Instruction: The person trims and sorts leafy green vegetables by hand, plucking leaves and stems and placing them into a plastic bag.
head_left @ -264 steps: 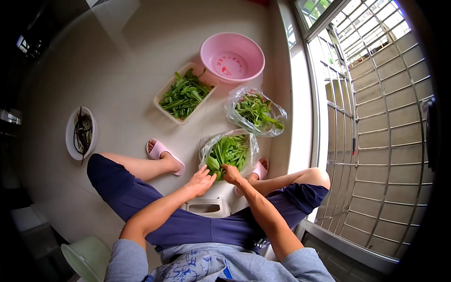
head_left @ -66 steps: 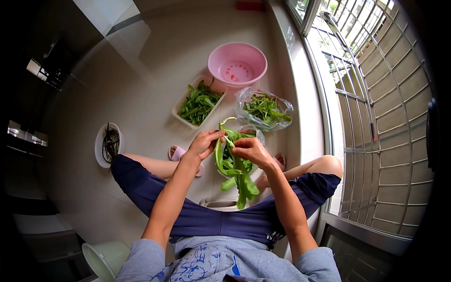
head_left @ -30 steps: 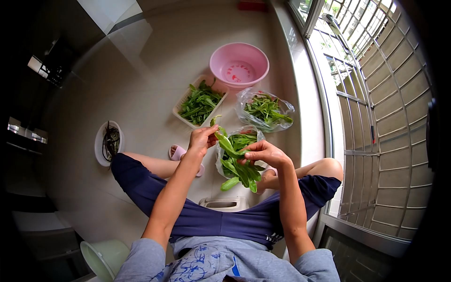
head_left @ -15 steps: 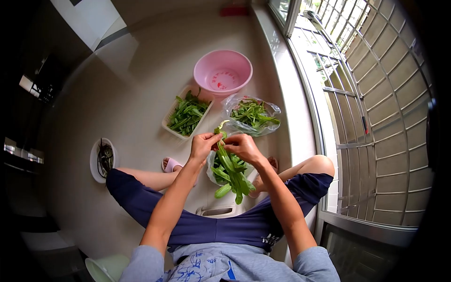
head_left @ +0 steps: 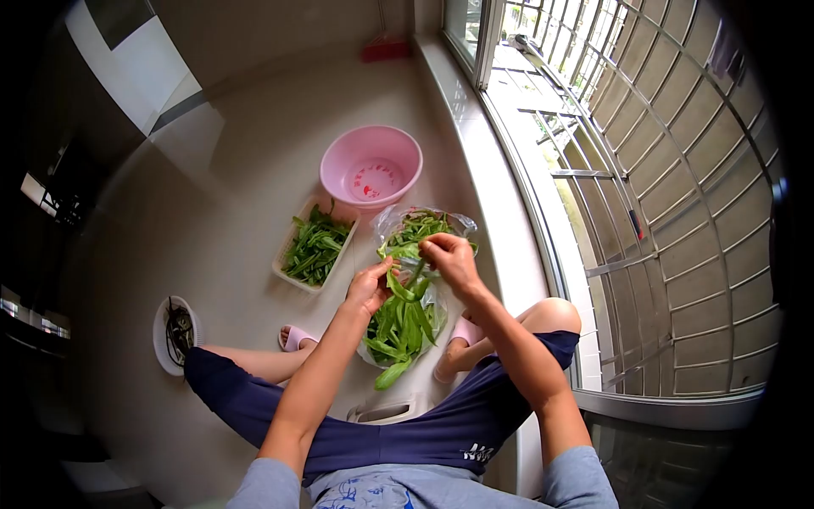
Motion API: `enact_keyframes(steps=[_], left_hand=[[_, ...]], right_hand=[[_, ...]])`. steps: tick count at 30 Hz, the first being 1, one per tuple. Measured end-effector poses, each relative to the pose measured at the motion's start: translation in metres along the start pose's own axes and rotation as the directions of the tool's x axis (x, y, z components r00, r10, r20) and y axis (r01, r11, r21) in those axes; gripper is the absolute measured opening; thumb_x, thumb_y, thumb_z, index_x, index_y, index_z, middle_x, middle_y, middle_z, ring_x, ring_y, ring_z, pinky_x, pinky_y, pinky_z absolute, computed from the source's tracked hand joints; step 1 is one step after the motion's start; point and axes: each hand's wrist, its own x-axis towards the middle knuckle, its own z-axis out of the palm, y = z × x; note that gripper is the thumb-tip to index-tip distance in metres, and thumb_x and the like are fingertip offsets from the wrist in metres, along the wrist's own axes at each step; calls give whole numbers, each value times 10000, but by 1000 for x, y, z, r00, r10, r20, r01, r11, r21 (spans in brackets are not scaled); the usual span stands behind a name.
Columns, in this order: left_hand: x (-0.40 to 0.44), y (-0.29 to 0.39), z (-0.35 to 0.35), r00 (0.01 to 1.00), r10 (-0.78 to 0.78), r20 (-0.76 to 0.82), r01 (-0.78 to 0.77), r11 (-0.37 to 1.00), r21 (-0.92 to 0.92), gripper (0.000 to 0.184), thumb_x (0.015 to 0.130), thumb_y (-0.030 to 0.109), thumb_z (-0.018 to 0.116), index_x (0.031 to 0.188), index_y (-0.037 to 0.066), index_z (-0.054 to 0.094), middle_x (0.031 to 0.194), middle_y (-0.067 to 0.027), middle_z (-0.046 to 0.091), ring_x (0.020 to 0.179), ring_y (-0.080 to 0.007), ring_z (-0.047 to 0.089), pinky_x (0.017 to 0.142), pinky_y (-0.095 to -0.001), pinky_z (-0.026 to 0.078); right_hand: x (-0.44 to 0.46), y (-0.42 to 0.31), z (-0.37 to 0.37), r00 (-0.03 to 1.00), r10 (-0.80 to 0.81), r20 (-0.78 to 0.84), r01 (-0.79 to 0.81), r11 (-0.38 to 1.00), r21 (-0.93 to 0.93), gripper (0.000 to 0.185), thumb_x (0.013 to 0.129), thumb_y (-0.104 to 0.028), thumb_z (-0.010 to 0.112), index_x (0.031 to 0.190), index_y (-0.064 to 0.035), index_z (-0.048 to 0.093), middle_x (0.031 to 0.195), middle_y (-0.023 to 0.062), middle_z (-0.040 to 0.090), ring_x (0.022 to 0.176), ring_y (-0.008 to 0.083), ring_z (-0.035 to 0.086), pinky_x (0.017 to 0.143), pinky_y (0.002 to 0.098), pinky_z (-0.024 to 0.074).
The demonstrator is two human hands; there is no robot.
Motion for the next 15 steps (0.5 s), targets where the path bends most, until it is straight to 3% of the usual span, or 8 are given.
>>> enact_keyframes(steps=[2,7,9,10,11,13,14,15], left_hand=[[12,-7,-4,999,-14,-30,15,999,31,163,791,192,511,816,31,526,643,-34,526,581,-139,526,573,-321,480],[70,-6,-11,998,-53,-17,54,995,89,156,775,192,539,775,36,532,670,-57,557,556,-161,551,486,-275,471],[97,3,1,993,-11,-117,6,999,-41,170,767,198,551,755,31,521,641,-59,558,546,-159,550,483,-261,472],[111,8,3,997,6,-78,-8,999,-32,338,756,224,564,944,-39,464,783,-122,554,641,-195,565,536,-274,493],[124,14,4,997,0,-77,-2,1000,-28,338,756,224,564,944,-39,464,783,-122,554,641,-195,565,536,-274,493],[143,22,4,925,-293,-243,228,938,-261,654,741,283,577,1158,-96,245,1001,-206,462,820,-279,534,655,-325,492],[151,19,-7,927,-292,-236,261,953,-154,855,742,360,551,1220,-95,8,1126,-246,337,955,-349,452,771,-375,445],[148,16,-9,926,-294,-236,261,952,-162,855,742,360,551,1220,-95,8,1126,-246,337,955,-349,452,771,-375,445]], right_hand=[[9,-10,-23,1000,-25,-5,25,999,-37,156,745,-113,519,756,26,587,622,42,567,506,71,479,445,195,383],[10,-54,-71,963,-178,-204,186,982,22,144,748,-114,532,784,16,582,638,40,559,507,65,459,450,181,369],[8,-53,-85,942,-185,-280,223,969,109,147,747,-110,546,788,28,577,651,58,566,510,67,461,454,182,367],[8,-53,-91,934,-195,-299,239,964,120,153,746,-111,552,791,33,575,656,67,568,510,69,462,456,183,366],[6,-54,-96,926,-201,-318,253,958,132,160,745,-112,559,793,39,573,661,76,570,510,71,463,459,184,365],[4,-61,-103,922,-200,-332,245,965,98,170,745,-113,558,803,47,568,658,82,571,504,74,462,458,185,369],[4,-61,-106,925,-190,-328,230,969,89,172,745,-115,557,803,47,567,657,80,571,507,72,464,461,184,371],[4,-61,-109,930,-180,-322,215,973,78,175,745,-118,557,804,47,567,656,78,571,510,71,465,463,184,373]])
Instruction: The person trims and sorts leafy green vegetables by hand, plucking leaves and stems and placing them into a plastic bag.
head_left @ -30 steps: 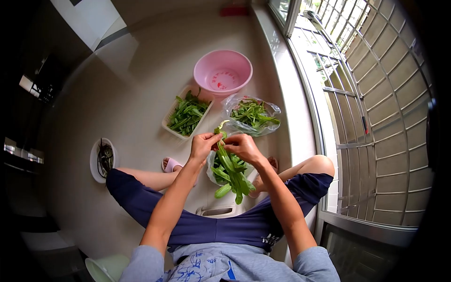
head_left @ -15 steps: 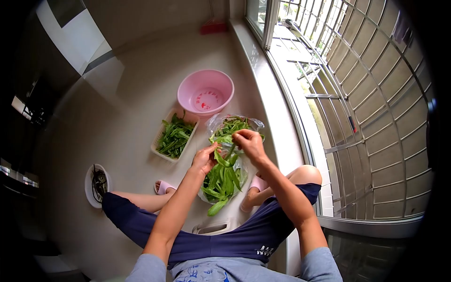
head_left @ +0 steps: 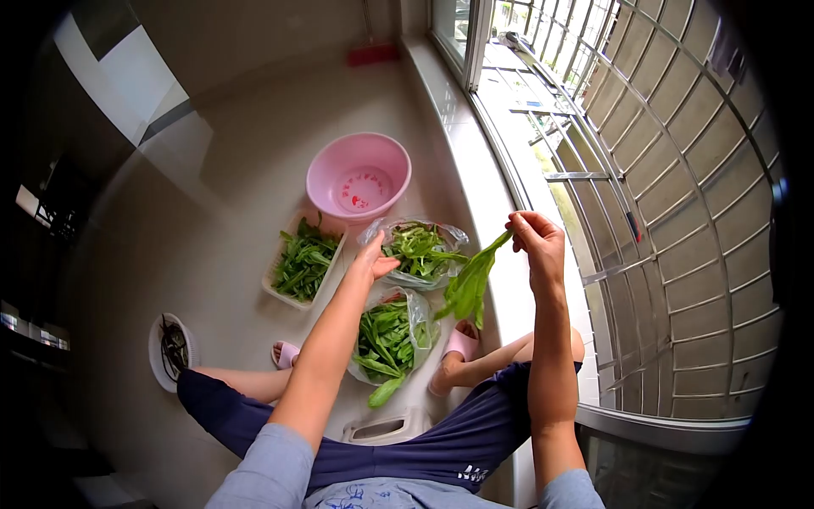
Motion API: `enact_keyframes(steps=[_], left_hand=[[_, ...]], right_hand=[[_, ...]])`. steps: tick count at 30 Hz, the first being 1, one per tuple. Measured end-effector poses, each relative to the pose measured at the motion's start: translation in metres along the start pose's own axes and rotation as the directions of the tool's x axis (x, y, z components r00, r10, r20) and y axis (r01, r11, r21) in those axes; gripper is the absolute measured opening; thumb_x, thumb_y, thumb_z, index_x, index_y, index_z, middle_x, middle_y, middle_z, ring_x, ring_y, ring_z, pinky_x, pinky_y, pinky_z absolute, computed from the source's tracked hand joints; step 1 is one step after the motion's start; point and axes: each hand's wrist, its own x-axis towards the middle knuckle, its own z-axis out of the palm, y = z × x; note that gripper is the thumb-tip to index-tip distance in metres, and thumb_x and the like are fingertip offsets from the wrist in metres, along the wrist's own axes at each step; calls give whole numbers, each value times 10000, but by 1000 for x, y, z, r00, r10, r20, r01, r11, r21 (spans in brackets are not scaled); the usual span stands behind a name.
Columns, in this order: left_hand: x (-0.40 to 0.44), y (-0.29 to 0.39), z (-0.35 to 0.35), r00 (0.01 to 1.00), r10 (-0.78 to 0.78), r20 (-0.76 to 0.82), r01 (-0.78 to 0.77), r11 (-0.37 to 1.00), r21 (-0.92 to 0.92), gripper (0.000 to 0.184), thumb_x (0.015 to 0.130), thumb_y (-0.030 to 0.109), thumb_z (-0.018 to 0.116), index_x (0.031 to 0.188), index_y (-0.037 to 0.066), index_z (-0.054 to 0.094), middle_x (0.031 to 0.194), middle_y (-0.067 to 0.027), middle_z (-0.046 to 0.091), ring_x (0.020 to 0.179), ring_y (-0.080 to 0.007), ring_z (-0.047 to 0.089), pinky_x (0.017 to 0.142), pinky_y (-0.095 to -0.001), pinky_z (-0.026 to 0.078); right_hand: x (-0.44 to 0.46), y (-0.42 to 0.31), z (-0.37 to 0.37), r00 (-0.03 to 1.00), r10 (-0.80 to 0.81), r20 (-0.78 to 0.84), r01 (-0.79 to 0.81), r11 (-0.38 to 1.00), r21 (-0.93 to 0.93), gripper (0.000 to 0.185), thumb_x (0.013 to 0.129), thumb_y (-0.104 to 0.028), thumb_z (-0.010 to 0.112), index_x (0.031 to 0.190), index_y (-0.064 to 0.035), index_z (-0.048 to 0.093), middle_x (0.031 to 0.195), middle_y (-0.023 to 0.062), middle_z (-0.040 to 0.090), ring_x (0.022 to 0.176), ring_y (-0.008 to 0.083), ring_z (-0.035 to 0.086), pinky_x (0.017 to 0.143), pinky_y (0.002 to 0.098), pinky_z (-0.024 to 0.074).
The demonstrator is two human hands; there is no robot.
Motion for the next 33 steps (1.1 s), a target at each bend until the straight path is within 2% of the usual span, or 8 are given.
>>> enact_keyframes(steps=[2,7,12,14,19,26,30,33], left_hand=[[-7,-12,-13,992,125,-8,-115,937,329,828,752,411,513,1220,-96,55,1130,-255,334,983,-356,430,824,-398,404],[-72,-11,-37,914,286,288,-392,801,452,317,822,265,453,1014,13,466,944,-114,538,837,-184,526,713,-310,439],[-152,-5,-21,794,304,526,-578,643,502,276,778,216,534,963,12,513,883,-58,570,812,-116,533,699,-253,431],[-168,-6,-19,787,183,589,-592,495,636,274,758,187,558,963,9,515,876,-61,574,780,-110,542,705,-247,428],[-177,-14,-39,842,185,508,-506,598,622,202,709,125,611,850,3,531,730,-44,556,631,-113,548,563,-232,468],[-184,-28,-61,884,216,415,-438,696,569,198,721,114,587,882,8,546,727,-36,564,611,-93,538,580,-216,456],[-186,-32,-68,885,232,404,-433,730,529,192,734,120,566,890,8,557,733,-36,568,612,-96,537,588,-215,451],[-191,-33,-69,861,265,433,-468,746,473,184,751,121,544,885,-4,562,769,-56,580,638,-98,551,600,-208,452]], right_hand=[[2,2,0,999,24,31,-24,1000,-15,177,745,-122,557,801,45,568,653,75,571,512,72,467,465,183,374],[-8,16,25,967,102,234,-92,994,-54,151,740,-113,545,792,26,576,635,42,558,515,66,463,477,181,378],[-26,38,73,784,363,504,-365,926,-99,167,742,-137,556,795,21,568,670,33,548,558,73,468,507,187,390],[-31,48,90,663,401,632,-473,879,-61,174,755,-142,561,825,17,560,692,36,541,585,81,475,535,184,390],[-45,58,116,549,443,709,-599,800,-35,170,761,-141,551,816,21,560,668,22,531,559,66,467,526,180,407],[-56,63,119,538,473,697,-574,812,-108,200,764,-137,546,872,30,566,711,39,558,594,71,498,532,171,409],[-57,60,108,537,479,694,-468,854,-228,223,751,-186,567,835,21,579,677,26,558,585,64,496,525,174,401],[-66,47,105,390,457,799,-278,886,-371,260,737,-269,577,757,-11,581,628,11,541,554,56,474,498,179,381]])
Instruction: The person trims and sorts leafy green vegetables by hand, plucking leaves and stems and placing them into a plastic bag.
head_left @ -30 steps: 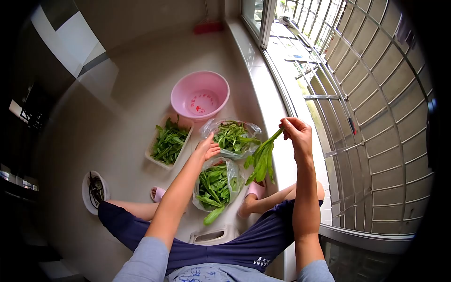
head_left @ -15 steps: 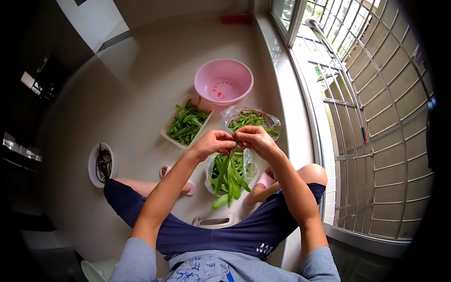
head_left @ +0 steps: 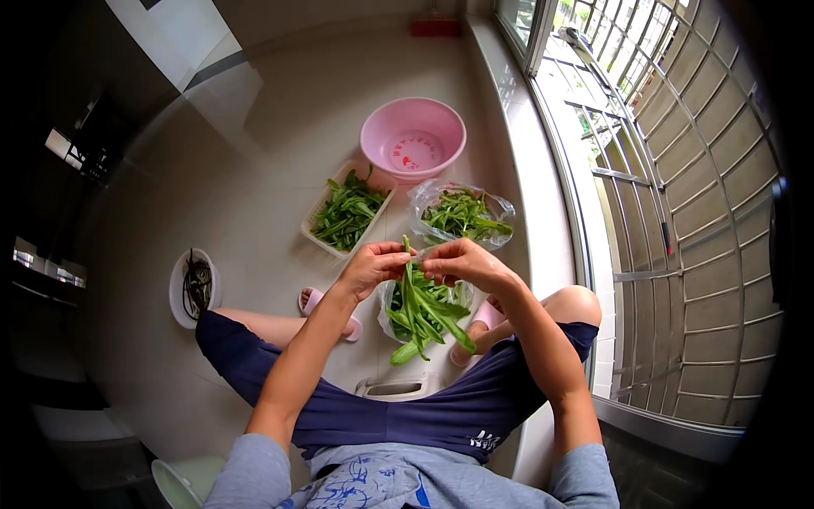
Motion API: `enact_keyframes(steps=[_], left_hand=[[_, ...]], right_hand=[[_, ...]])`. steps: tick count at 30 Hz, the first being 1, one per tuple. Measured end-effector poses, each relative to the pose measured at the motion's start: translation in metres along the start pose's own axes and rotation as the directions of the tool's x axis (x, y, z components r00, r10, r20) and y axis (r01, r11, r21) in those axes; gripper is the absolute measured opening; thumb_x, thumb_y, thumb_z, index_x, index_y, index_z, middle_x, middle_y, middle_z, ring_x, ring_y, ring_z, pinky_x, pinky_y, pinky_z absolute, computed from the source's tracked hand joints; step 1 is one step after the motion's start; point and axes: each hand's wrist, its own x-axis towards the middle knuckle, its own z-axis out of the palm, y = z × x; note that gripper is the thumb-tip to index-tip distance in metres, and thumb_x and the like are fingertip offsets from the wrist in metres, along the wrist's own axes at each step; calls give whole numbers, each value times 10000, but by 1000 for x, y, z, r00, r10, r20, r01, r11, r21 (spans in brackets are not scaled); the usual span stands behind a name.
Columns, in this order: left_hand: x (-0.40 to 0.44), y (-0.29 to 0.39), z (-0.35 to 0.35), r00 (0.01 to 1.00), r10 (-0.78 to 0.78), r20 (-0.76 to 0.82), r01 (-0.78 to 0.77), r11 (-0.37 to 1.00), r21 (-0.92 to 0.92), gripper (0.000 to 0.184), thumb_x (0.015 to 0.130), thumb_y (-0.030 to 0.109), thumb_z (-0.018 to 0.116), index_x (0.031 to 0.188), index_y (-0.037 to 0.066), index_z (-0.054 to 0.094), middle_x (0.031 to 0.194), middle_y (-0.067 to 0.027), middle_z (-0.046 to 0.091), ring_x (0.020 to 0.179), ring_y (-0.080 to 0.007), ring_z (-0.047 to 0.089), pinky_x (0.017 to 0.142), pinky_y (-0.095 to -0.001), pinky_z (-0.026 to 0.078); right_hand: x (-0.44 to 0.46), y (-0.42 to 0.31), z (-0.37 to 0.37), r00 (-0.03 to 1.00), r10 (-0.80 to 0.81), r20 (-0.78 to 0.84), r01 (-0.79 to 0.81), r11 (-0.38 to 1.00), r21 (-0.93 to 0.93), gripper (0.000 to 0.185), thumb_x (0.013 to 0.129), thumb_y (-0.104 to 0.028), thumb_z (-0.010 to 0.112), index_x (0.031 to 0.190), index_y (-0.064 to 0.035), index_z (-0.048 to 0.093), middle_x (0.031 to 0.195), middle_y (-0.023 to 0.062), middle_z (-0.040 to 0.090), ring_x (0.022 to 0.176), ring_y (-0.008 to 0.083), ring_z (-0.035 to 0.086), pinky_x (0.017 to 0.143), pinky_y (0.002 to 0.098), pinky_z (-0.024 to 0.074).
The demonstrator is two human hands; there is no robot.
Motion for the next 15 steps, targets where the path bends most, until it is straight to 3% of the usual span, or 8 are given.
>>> enact_keyframes(steps=[8,15], left_hand=[[-3,-1,3,996,75,43,-71,994,-88,183,744,88,529,895,-10,562,796,-77,585,708,-147,572,652,-247,455],[-2,-7,2,991,135,24,-135,991,9,188,743,79,535,918,10,548,815,-56,578,729,-127,557,661,-245,451]], right_hand=[[6,11,15,999,-13,-52,16,997,71,198,744,-209,565,730,-12,571,610,15,542,527,58,482,469,177,375],[12,16,27,991,-32,-129,42,996,75,164,730,-181,574,697,-22,554,598,10,537,510,57,481,436,185,367]])
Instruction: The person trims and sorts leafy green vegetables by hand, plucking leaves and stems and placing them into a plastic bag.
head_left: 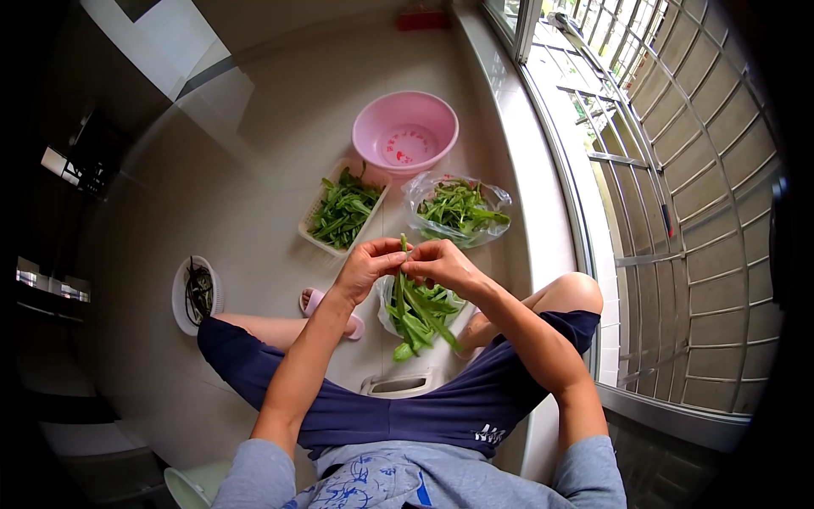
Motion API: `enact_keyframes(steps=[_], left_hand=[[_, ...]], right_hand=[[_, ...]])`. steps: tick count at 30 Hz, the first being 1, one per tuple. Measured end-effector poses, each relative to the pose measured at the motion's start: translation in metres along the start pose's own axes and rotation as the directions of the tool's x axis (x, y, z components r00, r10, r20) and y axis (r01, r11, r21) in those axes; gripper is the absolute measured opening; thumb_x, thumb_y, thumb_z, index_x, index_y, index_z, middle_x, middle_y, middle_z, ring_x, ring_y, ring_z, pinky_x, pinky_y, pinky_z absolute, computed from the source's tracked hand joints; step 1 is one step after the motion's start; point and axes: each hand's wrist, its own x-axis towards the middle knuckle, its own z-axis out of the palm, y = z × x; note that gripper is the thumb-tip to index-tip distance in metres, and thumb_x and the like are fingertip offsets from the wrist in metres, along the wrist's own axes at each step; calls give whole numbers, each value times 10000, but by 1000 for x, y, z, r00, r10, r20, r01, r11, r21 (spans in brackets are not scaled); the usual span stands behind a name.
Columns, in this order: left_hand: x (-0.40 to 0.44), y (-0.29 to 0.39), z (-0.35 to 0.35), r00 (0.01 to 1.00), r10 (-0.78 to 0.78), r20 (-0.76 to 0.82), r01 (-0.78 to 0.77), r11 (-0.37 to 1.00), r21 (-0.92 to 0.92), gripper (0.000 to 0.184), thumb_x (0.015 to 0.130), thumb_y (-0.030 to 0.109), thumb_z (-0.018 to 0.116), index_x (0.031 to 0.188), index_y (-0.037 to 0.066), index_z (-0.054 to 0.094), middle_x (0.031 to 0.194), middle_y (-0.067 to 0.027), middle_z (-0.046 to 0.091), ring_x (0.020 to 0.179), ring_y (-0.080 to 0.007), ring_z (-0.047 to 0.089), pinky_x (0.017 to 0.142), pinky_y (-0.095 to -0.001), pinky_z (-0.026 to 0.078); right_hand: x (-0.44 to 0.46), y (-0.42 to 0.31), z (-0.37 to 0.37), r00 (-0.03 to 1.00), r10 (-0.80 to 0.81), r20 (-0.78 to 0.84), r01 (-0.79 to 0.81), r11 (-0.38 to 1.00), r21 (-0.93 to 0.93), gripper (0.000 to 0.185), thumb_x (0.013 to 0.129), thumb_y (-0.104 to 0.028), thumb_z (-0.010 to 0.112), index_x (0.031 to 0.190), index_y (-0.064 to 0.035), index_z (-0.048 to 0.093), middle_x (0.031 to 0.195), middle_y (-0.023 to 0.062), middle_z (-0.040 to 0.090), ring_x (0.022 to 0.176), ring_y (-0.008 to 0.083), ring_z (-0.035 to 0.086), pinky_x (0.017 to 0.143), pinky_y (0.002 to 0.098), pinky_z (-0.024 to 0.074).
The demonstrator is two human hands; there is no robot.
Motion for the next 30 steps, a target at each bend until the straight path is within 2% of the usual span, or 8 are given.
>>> enact_keyframes(steps=[2,6,9,13,17,23,25,30], left_hand=[[0,1,2,998,-14,-68,18,998,57,178,757,138,549,901,34,544,801,-22,566,688,-86,534,632,-209,428],[-1,5,-2,999,-29,19,27,996,87,157,763,141,544,888,47,527,802,-7,551,700,-78,530,638,-207,431],[-4,8,-8,990,-81,112,81,997,2,151,758,71,532,903,66,494,874,-20,530,788,-114,525,712,-251,439],[-9,5,-21,981,-46,189,71,989,-129,179,759,56,528,935,61,497,881,-38,528,785,-134,532,696,-286,442],[-11,3,-24,979,-49,199,72,991,-112,207,745,48,547,946,56,496,863,-32,534,782,-126,531,692,-264,441],[-12,7,-18,991,10,132,-22,995,94,266,703,59,592,954,45,505,800,-12,535,741,-83,514,667,-205,425],[-13,14,-20,994,-2,114,-27,965,261,292,680,49,589,963,45,513,751,7,518,682,-62,490,620,-190,409],[-15,26,-19,994,-37,107,-3,938,345,292,681,33,567,967,53,510,739,19,509,677,-56,487,608,-187,398]], right_hand=[[1,0,1,1000,28,-6,-28,998,51,149,727,-172,573,694,-28,550,603,11,540,513,59,491,442,185,380],[2,3,4,997,58,59,-68,982,174,137,719,-163,583,690,-37,537,629,8,543,555,65,514,475,183,409],[1,7,9,995,16,97,-36,978,204,160,717,-186,599,706,-38,538,641,-1,538,570,66,517,492,179,410],[-2,1,14,993,0,118,-25,977,214,168,740,-193,582,725,-31,536,643,5,534,590,64,512,509,192,414],[1,5,19,997,-30,70,15,979,204,154,751,-173,569,733,-26,527,643,11,533,582,66,510,512,194,421],[2,8,20,997,-68,38,63,989,131,150,763,-156,548,740,-11,517,629,7,520,571,60,496,514,194,417],[3,7,16,998,-28,57,23,996,86,150,770,-154,532,749,-6,518,625,3,510,561,56,485,516,190,407],[12,12,0,968,132,212,-173,967,186,130,768,-145,539,784,-17,550,675,20,551,569,58,492,535,174,404]])
